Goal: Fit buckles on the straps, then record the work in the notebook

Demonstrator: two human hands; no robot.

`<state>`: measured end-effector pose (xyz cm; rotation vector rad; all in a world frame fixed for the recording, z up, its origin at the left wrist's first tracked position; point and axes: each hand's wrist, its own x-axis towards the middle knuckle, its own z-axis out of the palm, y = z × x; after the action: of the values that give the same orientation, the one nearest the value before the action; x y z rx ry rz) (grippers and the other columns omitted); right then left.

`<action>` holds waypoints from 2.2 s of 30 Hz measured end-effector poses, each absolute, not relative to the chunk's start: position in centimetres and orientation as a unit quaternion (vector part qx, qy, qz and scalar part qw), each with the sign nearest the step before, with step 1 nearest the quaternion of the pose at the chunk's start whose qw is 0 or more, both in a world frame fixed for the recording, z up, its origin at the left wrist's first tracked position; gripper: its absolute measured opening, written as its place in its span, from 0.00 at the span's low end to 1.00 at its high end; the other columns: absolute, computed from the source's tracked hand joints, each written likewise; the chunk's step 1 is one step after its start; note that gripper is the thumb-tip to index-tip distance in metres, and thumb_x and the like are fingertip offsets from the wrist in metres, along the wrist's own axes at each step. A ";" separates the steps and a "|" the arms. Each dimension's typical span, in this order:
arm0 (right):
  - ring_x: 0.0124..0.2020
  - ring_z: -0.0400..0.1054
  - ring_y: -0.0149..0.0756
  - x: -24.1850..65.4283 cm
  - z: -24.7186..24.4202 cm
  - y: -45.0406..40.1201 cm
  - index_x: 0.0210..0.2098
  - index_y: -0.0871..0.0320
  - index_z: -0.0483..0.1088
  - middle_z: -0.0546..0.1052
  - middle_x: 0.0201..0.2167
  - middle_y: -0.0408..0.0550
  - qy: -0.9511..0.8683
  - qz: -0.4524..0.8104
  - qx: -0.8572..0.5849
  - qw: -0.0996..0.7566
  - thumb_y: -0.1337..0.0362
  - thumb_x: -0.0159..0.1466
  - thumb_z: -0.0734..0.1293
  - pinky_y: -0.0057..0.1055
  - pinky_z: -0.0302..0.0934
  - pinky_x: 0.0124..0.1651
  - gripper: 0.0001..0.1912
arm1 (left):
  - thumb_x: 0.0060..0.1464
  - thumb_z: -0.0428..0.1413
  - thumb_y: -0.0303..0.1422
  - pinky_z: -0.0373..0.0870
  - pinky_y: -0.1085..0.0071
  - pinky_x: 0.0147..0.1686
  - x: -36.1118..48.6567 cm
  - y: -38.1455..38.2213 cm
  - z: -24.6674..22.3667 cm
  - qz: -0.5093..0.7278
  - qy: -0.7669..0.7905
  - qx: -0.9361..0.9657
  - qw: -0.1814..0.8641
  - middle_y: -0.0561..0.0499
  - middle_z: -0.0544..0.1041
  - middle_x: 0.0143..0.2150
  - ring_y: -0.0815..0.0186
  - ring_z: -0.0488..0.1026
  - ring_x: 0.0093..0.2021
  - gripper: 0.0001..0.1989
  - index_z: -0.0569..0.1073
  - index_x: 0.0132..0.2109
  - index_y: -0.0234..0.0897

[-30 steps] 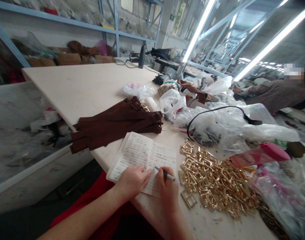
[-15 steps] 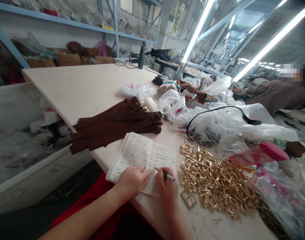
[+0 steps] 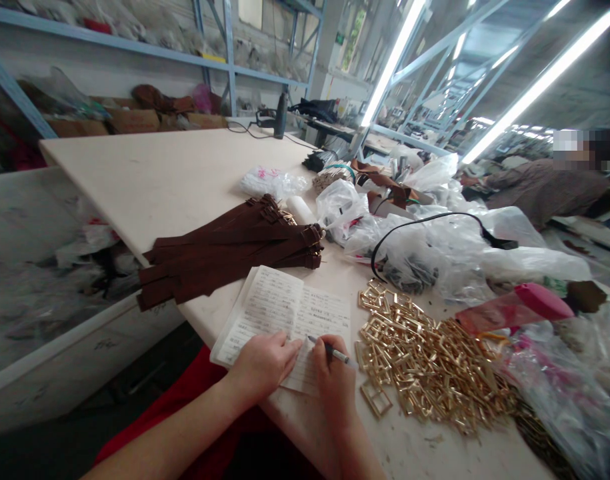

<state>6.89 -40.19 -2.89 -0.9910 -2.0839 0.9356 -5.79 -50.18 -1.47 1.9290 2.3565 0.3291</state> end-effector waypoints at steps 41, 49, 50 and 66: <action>0.24 0.63 0.32 7.1 -2.9 -40.3 0.29 0.56 0.64 0.69 0.22 0.41 -0.794 0.336 -0.390 0.324 0.60 0.63 0.57 0.27 0.58 0.28 0.09 | 0.60 0.42 0.37 0.58 0.70 0.25 -5.8 -50.3 -1.3 0.113 0.766 0.632 0.037 0.48 0.71 0.32 0.65 0.67 0.27 0.17 0.71 0.50 0.43; 0.22 0.63 0.31 7.1 -2.6 -40.3 0.29 0.56 0.65 0.69 0.21 0.41 -0.797 0.331 -0.385 0.328 0.60 0.62 0.58 0.27 0.58 0.27 0.09 | 0.60 0.42 0.37 0.58 0.70 0.25 -5.8 -50.2 -1.2 0.120 0.766 0.631 0.038 0.49 0.71 0.31 0.64 0.67 0.26 0.17 0.71 0.49 0.43; 0.23 0.63 0.31 7.1 -2.6 -40.3 0.29 0.56 0.65 0.69 0.21 0.41 -0.796 0.332 -0.385 0.328 0.61 0.62 0.58 0.27 0.59 0.27 0.09 | 0.60 0.42 0.37 0.58 0.70 0.25 -5.8 -50.2 -1.2 0.120 0.766 0.630 0.038 0.49 0.71 0.31 0.64 0.67 0.26 0.17 0.71 0.49 0.43; 0.24 0.63 0.32 7.2 -2.9 -40.3 0.28 0.56 0.65 0.69 0.21 0.41 -0.788 0.344 -0.395 0.323 0.60 0.62 0.58 0.27 0.59 0.28 0.09 | 0.59 0.44 0.37 0.59 0.71 0.26 -5.8 -50.2 -1.4 0.133 0.767 0.627 0.036 0.49 0.71 0.32 0.65 0.67 0.27 0.16 0.71 0.49 0.43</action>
<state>7.22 -40.25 -2.89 -1.0373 -2.0696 0.9029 -5.81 -50.16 -1.38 1.9262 2.3556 0.4101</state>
